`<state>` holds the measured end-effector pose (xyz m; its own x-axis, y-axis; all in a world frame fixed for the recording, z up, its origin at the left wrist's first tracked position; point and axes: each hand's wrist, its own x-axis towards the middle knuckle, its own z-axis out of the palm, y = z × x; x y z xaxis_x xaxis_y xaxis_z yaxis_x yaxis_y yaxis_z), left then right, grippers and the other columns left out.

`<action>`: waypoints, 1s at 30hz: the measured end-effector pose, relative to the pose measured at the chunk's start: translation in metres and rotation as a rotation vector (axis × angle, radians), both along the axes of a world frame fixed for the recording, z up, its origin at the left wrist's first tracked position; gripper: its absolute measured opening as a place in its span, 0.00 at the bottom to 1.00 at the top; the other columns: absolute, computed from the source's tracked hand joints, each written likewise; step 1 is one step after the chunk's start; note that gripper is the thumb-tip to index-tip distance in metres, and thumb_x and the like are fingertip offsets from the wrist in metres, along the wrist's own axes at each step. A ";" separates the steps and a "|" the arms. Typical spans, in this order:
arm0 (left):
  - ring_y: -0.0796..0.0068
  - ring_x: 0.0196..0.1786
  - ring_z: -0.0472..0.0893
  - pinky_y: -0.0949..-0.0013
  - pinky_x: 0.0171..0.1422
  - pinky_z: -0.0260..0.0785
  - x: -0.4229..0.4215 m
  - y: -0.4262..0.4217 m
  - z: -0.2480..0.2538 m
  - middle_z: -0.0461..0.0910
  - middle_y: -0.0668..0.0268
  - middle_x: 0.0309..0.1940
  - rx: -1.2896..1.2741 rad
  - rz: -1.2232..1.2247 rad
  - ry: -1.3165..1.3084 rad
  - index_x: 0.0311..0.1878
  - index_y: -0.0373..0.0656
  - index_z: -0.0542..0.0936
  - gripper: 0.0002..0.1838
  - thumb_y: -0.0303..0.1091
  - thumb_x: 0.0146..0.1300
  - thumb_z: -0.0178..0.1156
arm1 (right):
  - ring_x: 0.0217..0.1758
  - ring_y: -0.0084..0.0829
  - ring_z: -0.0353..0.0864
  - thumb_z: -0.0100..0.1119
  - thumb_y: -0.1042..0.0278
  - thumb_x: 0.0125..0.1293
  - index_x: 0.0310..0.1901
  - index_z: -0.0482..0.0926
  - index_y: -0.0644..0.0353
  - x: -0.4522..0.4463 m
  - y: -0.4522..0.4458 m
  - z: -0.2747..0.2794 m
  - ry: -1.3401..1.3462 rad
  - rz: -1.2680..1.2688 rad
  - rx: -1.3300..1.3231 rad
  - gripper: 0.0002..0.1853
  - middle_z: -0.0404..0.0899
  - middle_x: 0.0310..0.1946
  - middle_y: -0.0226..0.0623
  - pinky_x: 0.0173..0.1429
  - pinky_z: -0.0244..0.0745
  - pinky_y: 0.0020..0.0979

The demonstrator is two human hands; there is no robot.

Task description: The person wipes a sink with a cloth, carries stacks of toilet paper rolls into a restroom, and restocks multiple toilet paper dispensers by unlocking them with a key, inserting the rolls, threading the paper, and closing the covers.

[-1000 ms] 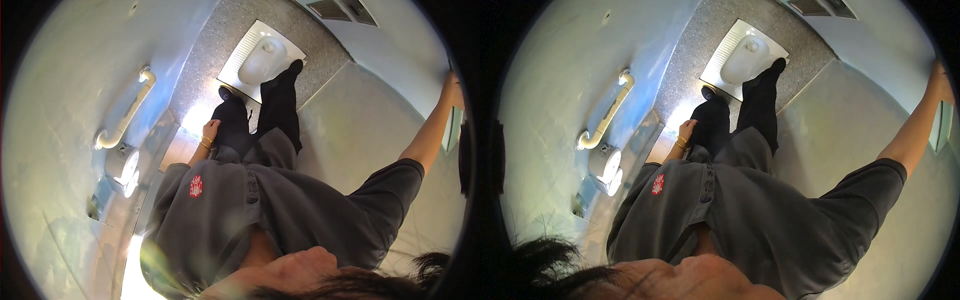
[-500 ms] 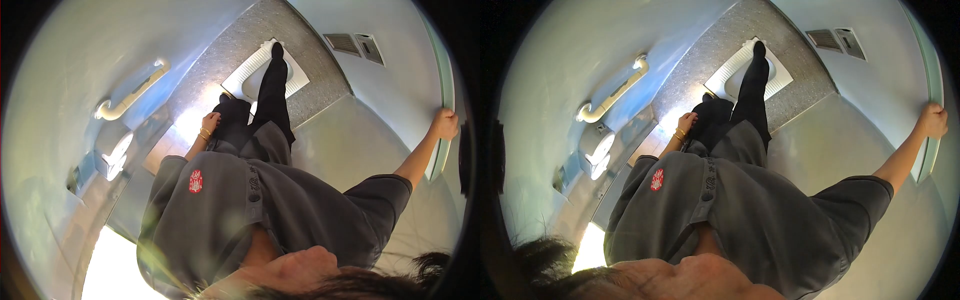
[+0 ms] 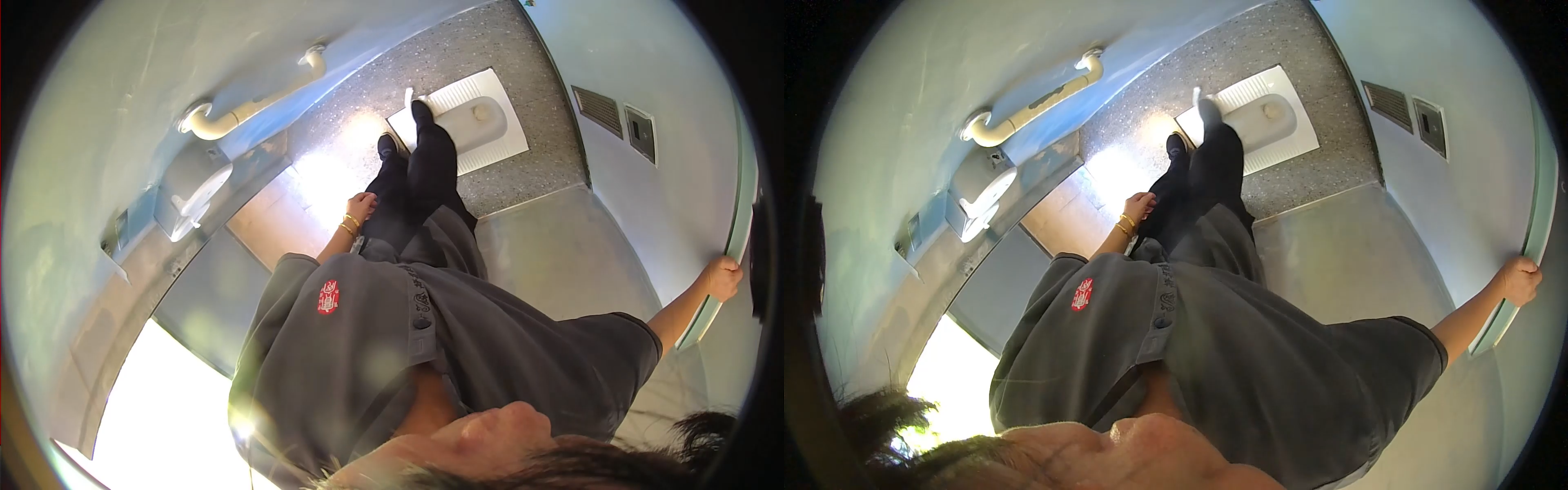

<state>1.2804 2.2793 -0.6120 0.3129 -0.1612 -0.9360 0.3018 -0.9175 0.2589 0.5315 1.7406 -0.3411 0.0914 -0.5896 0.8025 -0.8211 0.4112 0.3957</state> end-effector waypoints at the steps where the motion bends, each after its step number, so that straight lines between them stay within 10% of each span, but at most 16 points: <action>1: 0.81 0.24 0.74 0.77 0.25 0.67 0.000 0.002 -0.004 0.80 0.66 0.27 -0.025 -0.025 -0.013 0.41 0.40 0.82 0.13 0.40 0.62 0.59 | 0.19 0.48 0.73 0.45 0.56 0.50 0.17 0.79 0.53 0.001 0.000 0.000 0.005 0.006 -0.009 0.15 0.74 0.12 0.39 0.19 0.64 0.51; 30: 0.79 0.32 0.80 0.77 0.39 0.72 -0.002 -0.052 -0.028 0.83 0.64 0.31 -0.190 -0.208 -0.033 0.43 0.38 0.82 0.15 0.41 0.63 0.58 | 0.17 0.46 0.73 0.45 0.56 0.50 0.20 0.81 0.51 0.035 0.011 0.011 -0.033 -0.023 0.040 0.15 0.77 0.14 0.38 0.16 0.63 0.46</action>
